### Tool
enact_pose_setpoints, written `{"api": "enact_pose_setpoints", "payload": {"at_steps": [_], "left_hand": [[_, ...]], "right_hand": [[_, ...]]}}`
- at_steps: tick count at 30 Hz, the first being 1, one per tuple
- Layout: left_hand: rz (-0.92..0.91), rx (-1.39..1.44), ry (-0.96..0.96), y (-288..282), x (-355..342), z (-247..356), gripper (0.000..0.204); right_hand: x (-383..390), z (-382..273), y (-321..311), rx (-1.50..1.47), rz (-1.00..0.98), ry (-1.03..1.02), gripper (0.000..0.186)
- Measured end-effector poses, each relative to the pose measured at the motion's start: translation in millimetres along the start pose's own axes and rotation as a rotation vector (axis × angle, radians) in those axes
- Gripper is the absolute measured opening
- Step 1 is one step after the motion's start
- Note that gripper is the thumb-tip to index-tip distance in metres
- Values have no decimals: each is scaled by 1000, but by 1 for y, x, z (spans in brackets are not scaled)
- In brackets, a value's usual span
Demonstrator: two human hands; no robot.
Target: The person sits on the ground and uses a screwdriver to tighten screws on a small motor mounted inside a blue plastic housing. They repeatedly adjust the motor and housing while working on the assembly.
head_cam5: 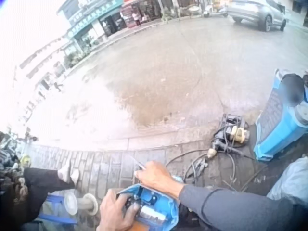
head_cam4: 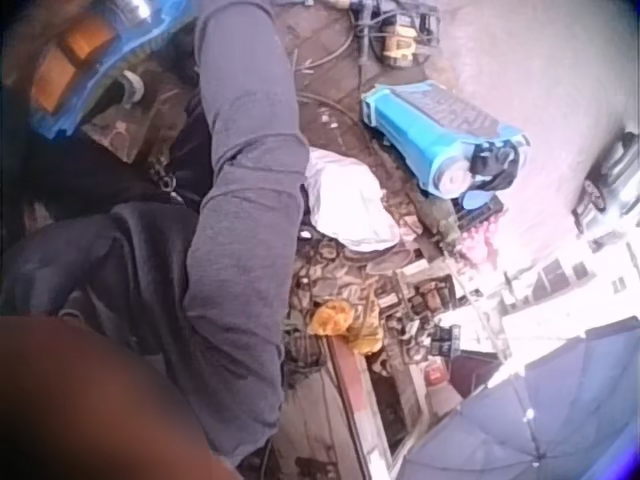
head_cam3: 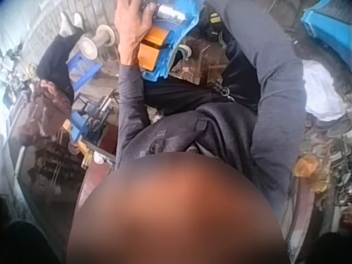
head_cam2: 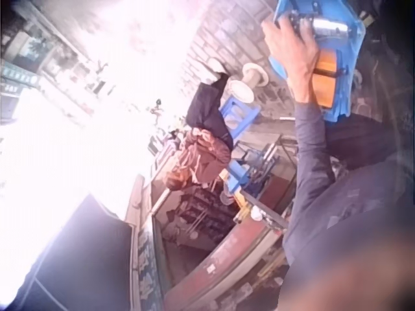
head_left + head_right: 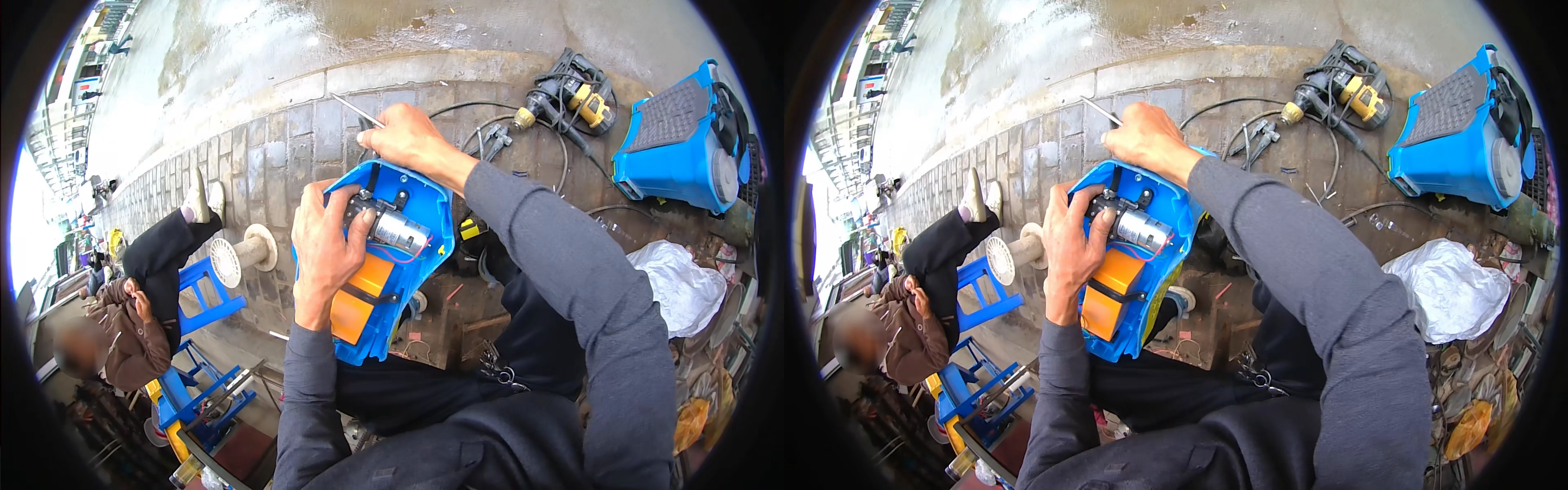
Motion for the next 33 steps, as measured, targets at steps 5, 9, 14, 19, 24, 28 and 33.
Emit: {"api": "enact_pose_setpoints", "payload": {"at_steps": [5,9,14,19,24,28,33], "left_hand": [[-41,43,-19,-4,-3,1,38],[-67,50,-30,-5,-2,-1,41],[-77,6,-14,-6,-1,0,45],[-82,4,-17,-6,-1,3,43],[-54,33,-8,-6,-1,1,40],[-30,50,-7,-7,0,1,38],[-28,48,-3,-7,1,1,38]], "right_hand": [[-8,13,1,-51,-9,41,50],[-5,22,5,-251,-40,50,45],[-6,22,5,-432,-65,210,36],[-12,21,6,-590,-17,83,24],[-16,14,17,-423,87,4,19],[-16,15,12,-579,52,196,21],[-14,16,9,-529,28,238,25]]}}
Point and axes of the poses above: each hand's wrist, its own x-axis away from the middle knuckle, its own y-axis out of the palm, z = x × y, the point moved 1 cm from there along -x, towards the middle knuckle, and after that the axes turned 11 degrees about -y, right-handed, at the moved point
